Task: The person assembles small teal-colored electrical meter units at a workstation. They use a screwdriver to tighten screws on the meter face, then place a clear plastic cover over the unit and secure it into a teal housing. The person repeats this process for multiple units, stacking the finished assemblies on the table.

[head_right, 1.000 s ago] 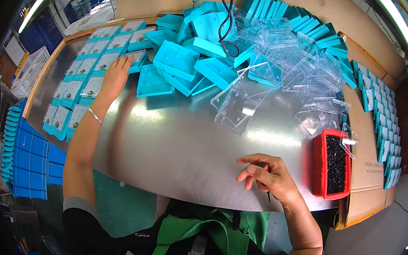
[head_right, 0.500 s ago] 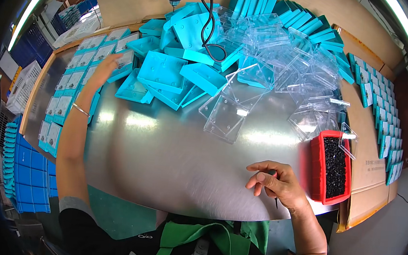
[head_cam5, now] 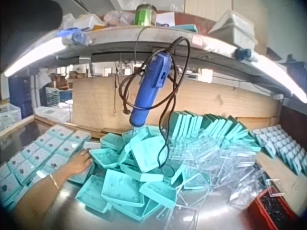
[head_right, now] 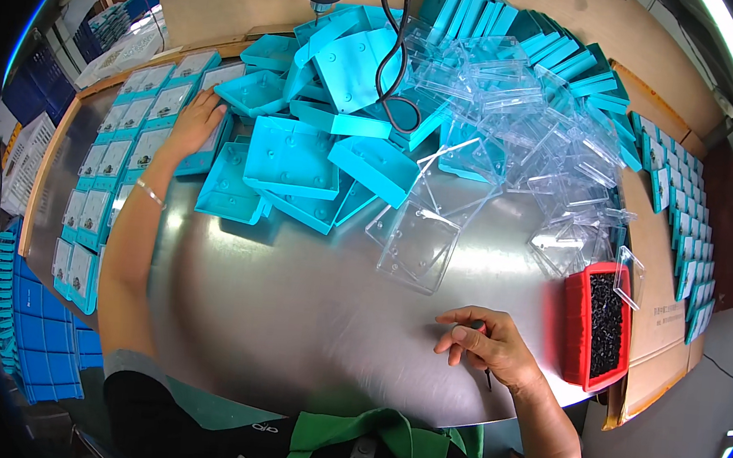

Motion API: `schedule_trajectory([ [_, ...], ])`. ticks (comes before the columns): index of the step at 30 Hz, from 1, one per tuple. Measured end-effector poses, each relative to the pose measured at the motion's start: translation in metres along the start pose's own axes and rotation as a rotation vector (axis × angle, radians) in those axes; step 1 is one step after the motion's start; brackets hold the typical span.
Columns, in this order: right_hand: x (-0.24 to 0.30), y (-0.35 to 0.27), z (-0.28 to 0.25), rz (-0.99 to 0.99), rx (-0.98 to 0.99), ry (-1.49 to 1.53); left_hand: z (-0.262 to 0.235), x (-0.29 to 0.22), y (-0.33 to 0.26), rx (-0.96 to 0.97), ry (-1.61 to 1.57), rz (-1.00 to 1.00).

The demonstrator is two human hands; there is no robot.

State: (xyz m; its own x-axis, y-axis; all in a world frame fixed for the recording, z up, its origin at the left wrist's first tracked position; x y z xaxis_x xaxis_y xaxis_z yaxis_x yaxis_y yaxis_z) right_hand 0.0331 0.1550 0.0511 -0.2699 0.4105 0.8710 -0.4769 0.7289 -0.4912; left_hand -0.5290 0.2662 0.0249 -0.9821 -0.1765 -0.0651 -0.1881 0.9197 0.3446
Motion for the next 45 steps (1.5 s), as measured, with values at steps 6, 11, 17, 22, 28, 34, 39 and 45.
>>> schedule_trajectory([
  [6, 0.0, 0.009, 0.001, 0.01, 0.08, 0.003, -0.009, 0.009, 0.038, -0.156, -0.153, 0.239],
  [11, 0.029, -0.012, -0.027, -0.164, -0.006, -0.165, -0.022, -0.008, 0.058, -0.429, 0.188, 0.078],
  [17, 0.094, -0.046, -0.199, -0.547, -0.818, -0.55, -0.082, -0.003, -0.003, -0.544, -0.466, -0.018],
  [22, 0.101, -0.006, -0.37, -0.649, -1.336, -1.217, -0.131, -0.14, -0.183, -0.364, -0.307, 0.057],
  [28, 0.117, 0.084, -0.429, -0.278, -1.328, -1.834, -0.123, -0.326, -0.309, 0.058, -0.524, 0.332],
  [34, 0.141, 0.146, -0.508, 0.051, -1.273, -2.034, -0.122, -0.341, -0.301, 0.127, -0.365, 0.361],
  [39, 0.155, 0.176, -0.507, 0.227, -1.13, -1.998, -0.123, -0.345, -0.304, 0.156, -0.287, 0.337],
  [45, 0.161, 0.19, -0.518, 0.326, -1.142, -1.649, -0.119, -0.343, -0.31, 0.177, -0.244, 0.337],
])
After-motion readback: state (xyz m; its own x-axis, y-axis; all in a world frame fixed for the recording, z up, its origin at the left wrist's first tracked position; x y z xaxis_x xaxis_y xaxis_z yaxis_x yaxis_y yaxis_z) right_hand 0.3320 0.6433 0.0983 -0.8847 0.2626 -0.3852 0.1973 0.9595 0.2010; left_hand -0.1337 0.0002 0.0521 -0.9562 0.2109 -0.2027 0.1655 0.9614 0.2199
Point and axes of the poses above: each hand's wrist, its own y-axis towards the middle knuckle, its own z-axis out of the palm, x = y × z, the point moved 6 cm from there along y, towards the middle knuckle, and after that the axes turned 4 degrees about -x, right-handed, at the moved point
